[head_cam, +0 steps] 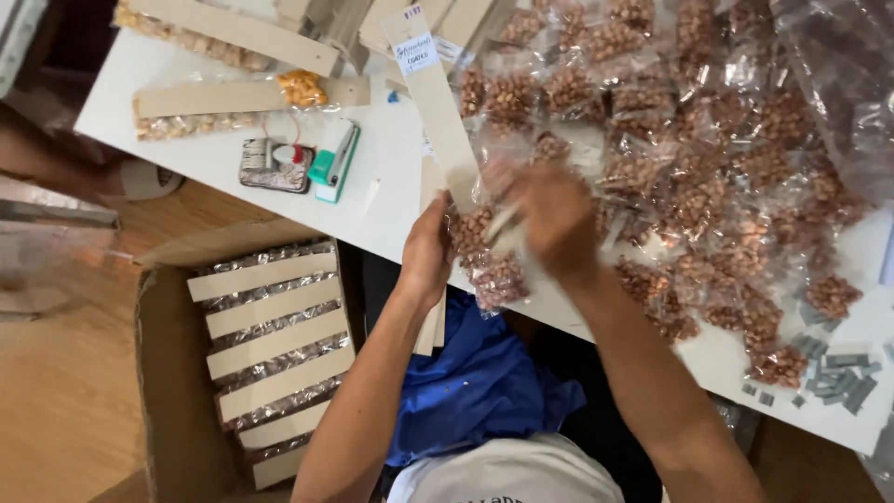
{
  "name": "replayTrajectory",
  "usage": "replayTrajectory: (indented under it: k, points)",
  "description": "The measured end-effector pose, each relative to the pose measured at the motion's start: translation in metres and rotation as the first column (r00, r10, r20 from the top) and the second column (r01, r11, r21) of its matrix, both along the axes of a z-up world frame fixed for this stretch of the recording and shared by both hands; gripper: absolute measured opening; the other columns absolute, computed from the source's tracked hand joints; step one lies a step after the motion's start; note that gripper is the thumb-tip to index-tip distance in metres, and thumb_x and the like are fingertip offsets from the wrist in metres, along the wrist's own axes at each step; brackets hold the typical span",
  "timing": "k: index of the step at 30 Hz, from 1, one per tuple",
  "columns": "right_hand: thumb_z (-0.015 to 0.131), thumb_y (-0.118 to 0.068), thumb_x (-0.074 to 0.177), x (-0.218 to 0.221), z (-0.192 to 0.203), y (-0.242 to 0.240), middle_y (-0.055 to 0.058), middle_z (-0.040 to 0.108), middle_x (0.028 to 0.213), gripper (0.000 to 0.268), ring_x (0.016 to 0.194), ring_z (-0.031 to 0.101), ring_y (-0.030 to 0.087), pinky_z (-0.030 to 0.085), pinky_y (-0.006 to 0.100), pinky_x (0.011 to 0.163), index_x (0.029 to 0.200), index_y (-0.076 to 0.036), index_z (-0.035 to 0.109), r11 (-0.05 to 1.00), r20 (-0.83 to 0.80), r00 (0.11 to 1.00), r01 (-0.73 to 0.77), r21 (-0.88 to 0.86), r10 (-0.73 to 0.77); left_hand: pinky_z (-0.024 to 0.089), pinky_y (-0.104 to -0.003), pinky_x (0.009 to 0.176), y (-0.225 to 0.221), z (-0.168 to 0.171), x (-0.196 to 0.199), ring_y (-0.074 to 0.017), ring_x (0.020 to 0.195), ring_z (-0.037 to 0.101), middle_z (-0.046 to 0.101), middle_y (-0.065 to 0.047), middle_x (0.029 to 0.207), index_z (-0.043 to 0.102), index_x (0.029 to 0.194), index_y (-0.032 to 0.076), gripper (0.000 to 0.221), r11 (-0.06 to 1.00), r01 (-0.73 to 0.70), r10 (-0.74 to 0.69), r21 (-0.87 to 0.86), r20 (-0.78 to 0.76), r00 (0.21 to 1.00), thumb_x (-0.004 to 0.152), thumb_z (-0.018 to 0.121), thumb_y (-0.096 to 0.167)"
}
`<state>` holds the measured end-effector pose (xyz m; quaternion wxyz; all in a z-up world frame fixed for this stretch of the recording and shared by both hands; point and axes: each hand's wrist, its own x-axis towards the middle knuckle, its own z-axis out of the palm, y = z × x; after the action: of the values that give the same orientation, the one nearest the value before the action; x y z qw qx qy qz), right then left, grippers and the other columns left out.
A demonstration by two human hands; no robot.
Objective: The person is manually stapling cardboard headers onto small plastic bags filled with nuts and then placing them into a cardboard box for shipping.
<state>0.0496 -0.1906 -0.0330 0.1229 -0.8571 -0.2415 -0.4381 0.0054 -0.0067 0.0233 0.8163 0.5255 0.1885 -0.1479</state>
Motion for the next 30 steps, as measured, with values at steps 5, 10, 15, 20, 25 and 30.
replayTrajectory:
  k: [5,10,15,20,25,30]
  points:
    - [0.074,-0.014,0.097,-0.044,0.046,0.029,0.010,0.074,0.105,0.010,0.099,0.073,0.031,0.059,0.046,0.087,0.091,-0.006,0.072,0.935,-0.107,0.930,-0.354,0.011,0.353,0.061,-0.031,0.071,-0.004,0.006,0.000,-0.0134,0.082,0.065,0.067,-0.007,0.092,0.068,0.105,0.002,0.027,0.999,0.016,-0.022,0.041,0.169,0.985,0.104,0.060,0.029]
    - [0.075,-0.033,0.095,-0.040,0.061,0.033,0.014,0.073,0.110,0.029,0.106,0.070,0.033,0.055,0.045,0.092,0.101,-0.005,0.071,0.828,-0.299,0.865,-0.204,0.523,0.402,0.053,-0.023,0.050,-0.005,-0.017,-0.003,-0.0085,0.059,0.060,0.057,0.000,0.064,0.071,0.089,0.008,0.024,0.981,-0.082,0.044,0.174,0.212,0.976,0.101,0.066,0.028]
    - [0.066,-0.052,0.097,-0.009,0.097,0.065,0.037,0.063,0.127,0.070,0.127,0.059,0.044,0.044,0.055,0.106,0.125,0.011,0.058,0.230,-0.541,0.733,0.491,0.840,0.413,0.039,-0.019,0.052,-0.006,-0.023,-0.010,-0.0030,0.059,0.043,0.053,0.005,0.057,0.071,0.079,0.012,0.027,0.939,-0.057,-0.080,0.340,0.374,0.924,0.102,0.068,0.026]
    - [0.056,-0.059,0.101,0.011,0.063,0.068,-0.001,0.067,0.089,0.052,0.085,0.064,0.017,0.048,0.035,0.088,0.095,-0.010,0.071,0.149,-0.373,0.673,0.368,0.918,0.639,0.057,-0.035,0.087,-0.007,-0.039,-0.021,-0.0116,0.097,0.066,0.080,-0.012,0.097,0.079,0.112,0.008,0.017,0.902,-0.067,-0.170,0.427,0.492,0.854,0.098,0.073,0.016]
    - [0.072,-0.036,0.092,0.030,0.054,0.038,0.012,0.068,0.095,0.035,0.091,0.065,0.029,0.047,0.041,0.086,0.109,-0.006,0.068,0.617,-0.520,0.664,0.112,0.779,0.536,0.056,-0.037,0.085,0.009,-0.042,-0.018,-0.0104,0.092,0.063,0.076,-0.007,0.090,0.076,0.110,0.005,0.019,0.895,-0.134,-0.057,0.426,0.407,0.912,0.103,0.065,0.018]
    - [0.086,-0.026,0.077,0.061,-0.009,-0.022,0.010,0.068,0.116,0.053,0.107,0.068,0.037,0.055,0.053,0.088,0.127,-0.025,0.069,0.961,-0.752,0.598,0.173,-0.218,-0.278,0.057,-0.047,0.093,0.021,-0.031,-0.013,-0.0283,0.114,0.063,0.060,-0.026,0.134,0.029,0.155,-0.011,0.073,0.974,-0.135,0.112,0.180,0.132,0.985,0.103,0.063,0.029]
